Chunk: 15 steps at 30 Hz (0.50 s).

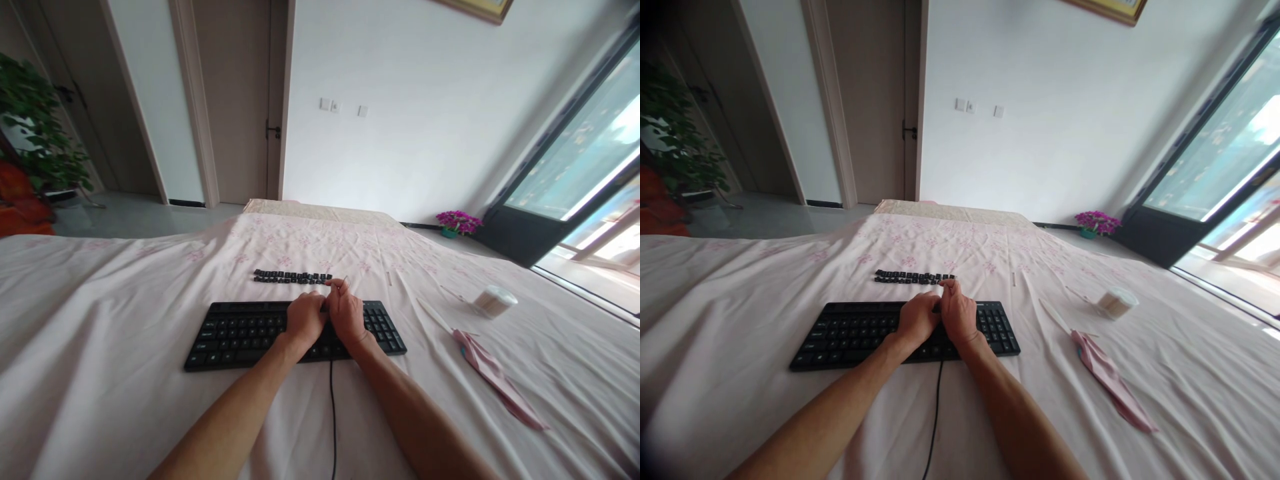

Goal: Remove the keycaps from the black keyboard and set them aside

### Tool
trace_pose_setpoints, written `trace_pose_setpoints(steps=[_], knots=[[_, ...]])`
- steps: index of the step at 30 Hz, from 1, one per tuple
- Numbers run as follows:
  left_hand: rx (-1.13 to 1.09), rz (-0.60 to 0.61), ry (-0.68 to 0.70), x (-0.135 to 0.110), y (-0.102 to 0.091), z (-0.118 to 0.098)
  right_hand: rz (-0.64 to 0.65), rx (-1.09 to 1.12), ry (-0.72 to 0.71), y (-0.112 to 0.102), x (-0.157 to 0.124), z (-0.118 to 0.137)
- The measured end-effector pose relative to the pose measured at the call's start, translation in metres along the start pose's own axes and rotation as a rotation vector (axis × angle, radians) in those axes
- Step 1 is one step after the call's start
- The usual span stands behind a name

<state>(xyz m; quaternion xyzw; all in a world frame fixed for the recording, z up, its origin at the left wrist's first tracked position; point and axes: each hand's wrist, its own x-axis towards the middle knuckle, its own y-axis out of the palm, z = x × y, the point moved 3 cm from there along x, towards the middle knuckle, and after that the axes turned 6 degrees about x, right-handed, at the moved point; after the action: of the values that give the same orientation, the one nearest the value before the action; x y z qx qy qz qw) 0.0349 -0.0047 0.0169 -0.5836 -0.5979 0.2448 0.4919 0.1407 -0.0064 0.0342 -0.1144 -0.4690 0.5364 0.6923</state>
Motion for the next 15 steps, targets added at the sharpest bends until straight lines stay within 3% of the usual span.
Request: trace_pose_setpoints(steps=[15], knots=[[-0.052, -0.045, 0.064, -0.011, -0.011, -0.007, -0.144, 0.382, -0.078, -0.008, -0.008, -0.003]])
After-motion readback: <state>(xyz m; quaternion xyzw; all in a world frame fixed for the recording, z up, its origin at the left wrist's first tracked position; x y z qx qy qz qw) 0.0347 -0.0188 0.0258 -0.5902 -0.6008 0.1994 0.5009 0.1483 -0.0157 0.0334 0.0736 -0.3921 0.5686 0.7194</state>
